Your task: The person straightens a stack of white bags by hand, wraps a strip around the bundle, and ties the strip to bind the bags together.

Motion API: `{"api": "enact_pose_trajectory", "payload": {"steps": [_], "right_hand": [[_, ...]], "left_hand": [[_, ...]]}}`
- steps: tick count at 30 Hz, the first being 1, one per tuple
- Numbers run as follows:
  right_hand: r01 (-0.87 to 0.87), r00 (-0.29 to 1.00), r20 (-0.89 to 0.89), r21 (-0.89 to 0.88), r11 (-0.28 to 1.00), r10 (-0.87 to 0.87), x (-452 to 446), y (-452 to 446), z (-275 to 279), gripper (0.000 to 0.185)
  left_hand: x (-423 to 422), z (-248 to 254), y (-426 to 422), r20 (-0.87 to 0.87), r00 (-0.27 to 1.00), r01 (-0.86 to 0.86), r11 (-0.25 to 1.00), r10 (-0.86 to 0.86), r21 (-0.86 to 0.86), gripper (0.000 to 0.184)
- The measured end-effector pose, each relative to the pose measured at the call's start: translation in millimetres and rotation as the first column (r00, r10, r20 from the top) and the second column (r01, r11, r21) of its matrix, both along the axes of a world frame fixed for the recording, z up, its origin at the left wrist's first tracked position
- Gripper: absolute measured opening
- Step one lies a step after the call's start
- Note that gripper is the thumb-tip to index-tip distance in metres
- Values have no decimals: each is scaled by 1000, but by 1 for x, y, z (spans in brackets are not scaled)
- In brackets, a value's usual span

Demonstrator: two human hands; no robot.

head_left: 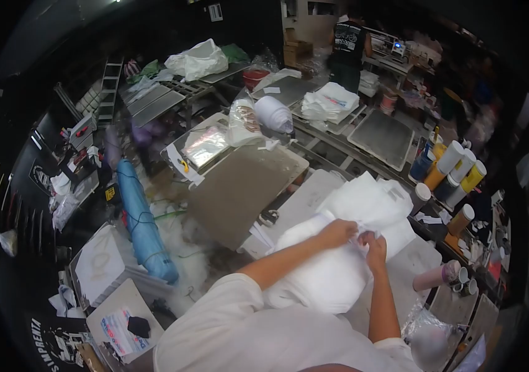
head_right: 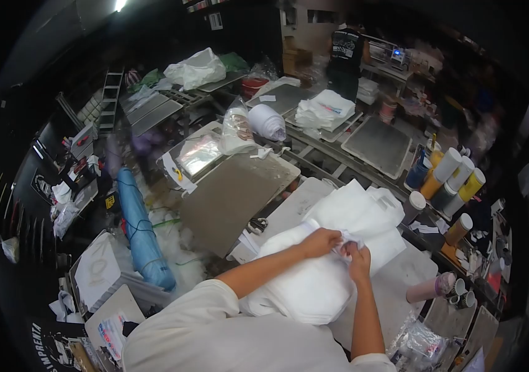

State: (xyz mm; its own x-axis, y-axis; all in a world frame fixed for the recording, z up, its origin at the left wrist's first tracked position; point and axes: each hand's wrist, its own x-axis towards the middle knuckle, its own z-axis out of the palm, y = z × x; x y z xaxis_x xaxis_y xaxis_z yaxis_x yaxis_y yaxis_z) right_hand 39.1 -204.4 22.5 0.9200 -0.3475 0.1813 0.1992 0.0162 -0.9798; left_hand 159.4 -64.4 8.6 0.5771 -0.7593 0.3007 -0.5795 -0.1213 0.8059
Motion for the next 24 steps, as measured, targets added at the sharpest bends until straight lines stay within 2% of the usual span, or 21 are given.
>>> {"api": "enact_pose_trajectory", "payload": {"steps": [1, 3, 4, 5, 6, 7, 9, 10, 12, 13, 15, 19, 21, 22, 24], "right_hand": [[-7, 1000, 0, -1, 1000, 7, 8, 8, 16, 24], [50, 999, 31, -307, 950, -42, 34, 22, 47, 22], [46, 999, 33, -308, 950, -38, 47, 17, 42, 22], [-38, 999, -50, -353, 935, 22, 64, 7, 29, 23], [-124, 988, -133, -392, 911, 77, 74, 8, 32, 25], [-132, 988, -130, -396, 909, 87, 77, 11, 32, 25], [-181, 956, -246, -69, 981, 159, 74, 23, 33, 30], [-190, 954, -251, -74, 979, 166, 68, 28, 32, 30], [-87, 968, -249, -278, 957, 16, 50, 35, 23, 40], [-94, 967, -255, -283, 955, 19, 42, 37, 14, 40], [-14, 997, -78, 80, 997, 20, 29, 36, -8, 48], [56, 997, -60, 55, 997, -53, 20, 27, -23, 52], [176, 963, -181, -138, 975, -200, 22, 30, -16, 48], [171, 964, -183, -136, 976, -194, 21, 34, -9, 48], [241, 919, -246, -269, 933, -309, 17, 43, 3, 32]], "left_hand": [[-4, -1, 0, 11, 999, 44, 999, -45, 30, 14], [5, -21, -1, 74, 996, 38, 995, -45, 88, 17], [8, -23, 3, 54, 991, 122, 992, -120, -18, 20], [11, -25, 6, 43, 980, 199, 972, -195, -126, 24], [10, -19, 9, 48, 981, 191, 973, -187, -127, 24], [8, -14, 11, -38, 982, 179, 980, -183, -84, 28], [4, -7, 13, -190, 973, 127, 992, -128, -17, 33], [5, -7, 12, -248, 965, 86, 996, -86, -13, 33], [8, -6, 9, -316, 948, 32, 999, -39, -27, 35], [10, -5, 9, -335, 942, 22, 999, -31, -30, 35], [13, -5, 7, -348, 936, 40, 999, -48, -30, 37], [17, -7, 8, -344, 934, 108, 994, -99, 7, 40], [19, -11, 9, -240, 968, 82, 995, -66, 55, 39], [19, -14, 9, -242, 968, 76, 995, -60, 57, 39], [16, -14, 6, -234, 972, -24, 999, 30, 30, 37]]}}
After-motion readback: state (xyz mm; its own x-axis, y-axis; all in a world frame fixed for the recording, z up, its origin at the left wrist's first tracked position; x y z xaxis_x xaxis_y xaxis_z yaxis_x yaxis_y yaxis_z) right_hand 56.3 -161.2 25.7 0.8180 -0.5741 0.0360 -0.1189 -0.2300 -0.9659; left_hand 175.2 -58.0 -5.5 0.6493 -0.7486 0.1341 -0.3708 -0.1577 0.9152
